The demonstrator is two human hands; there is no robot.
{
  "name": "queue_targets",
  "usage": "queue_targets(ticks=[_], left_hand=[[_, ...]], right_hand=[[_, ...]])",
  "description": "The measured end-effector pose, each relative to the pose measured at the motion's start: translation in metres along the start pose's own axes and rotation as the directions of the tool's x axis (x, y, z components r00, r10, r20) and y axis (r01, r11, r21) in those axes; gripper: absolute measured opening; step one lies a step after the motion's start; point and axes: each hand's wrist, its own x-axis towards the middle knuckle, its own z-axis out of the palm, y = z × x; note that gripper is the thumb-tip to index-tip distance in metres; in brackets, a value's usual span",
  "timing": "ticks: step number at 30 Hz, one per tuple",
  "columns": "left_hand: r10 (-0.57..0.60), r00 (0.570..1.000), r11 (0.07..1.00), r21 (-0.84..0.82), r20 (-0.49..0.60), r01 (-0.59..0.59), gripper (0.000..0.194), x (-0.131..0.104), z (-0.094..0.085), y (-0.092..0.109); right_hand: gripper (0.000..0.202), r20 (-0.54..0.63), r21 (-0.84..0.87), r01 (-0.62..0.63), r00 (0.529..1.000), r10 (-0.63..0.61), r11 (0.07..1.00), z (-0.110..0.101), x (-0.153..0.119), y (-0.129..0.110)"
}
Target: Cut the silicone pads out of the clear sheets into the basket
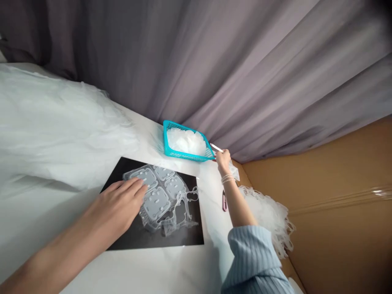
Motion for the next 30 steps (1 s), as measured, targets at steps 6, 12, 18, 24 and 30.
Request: queue_targets(ticks=[6,12,18,24,30], left_hand=[[0.135,0.982,0.964,0.211,0.135,-0.161,0.045,-0.013,0.017,0.017],[0.215,0.962,0.968,0.097,0.166,-0.233,0.044,0.004,0.020,0.033],[0.192,0.965,0.975,0.072,0.181,-0.208,0.046,0.007,0.024,0.029],[0.185,0.948,0.953,0.189,0.260,-0.238,0.052,0.001,0.020,0.033],[0.223,0.933,0.930,0.225,0.282,-0.291,0.054,0.002,0.015,0.036]], right_hand=[[0.048,0.287,-0.014,0.103,0.953,-0.095,0.995,-0.025,-0.072,0.000],[0.044,0.657,0.116,0.234,0.711,-0.251,0.965,-0.004,-0.172,0.004],[0.036,0.635,0.130,0.154,0.745,-0.201,0.979,-0.004,-0.201,0.027],[0.032,0.625,0.093,0.062,0.774,-0.107,0.994,-0.038,-0.211,0.035],[0.025,0.728,0.042,0.315,0.641,-0.245,0.948,-0.015,-0.201,0.013]])
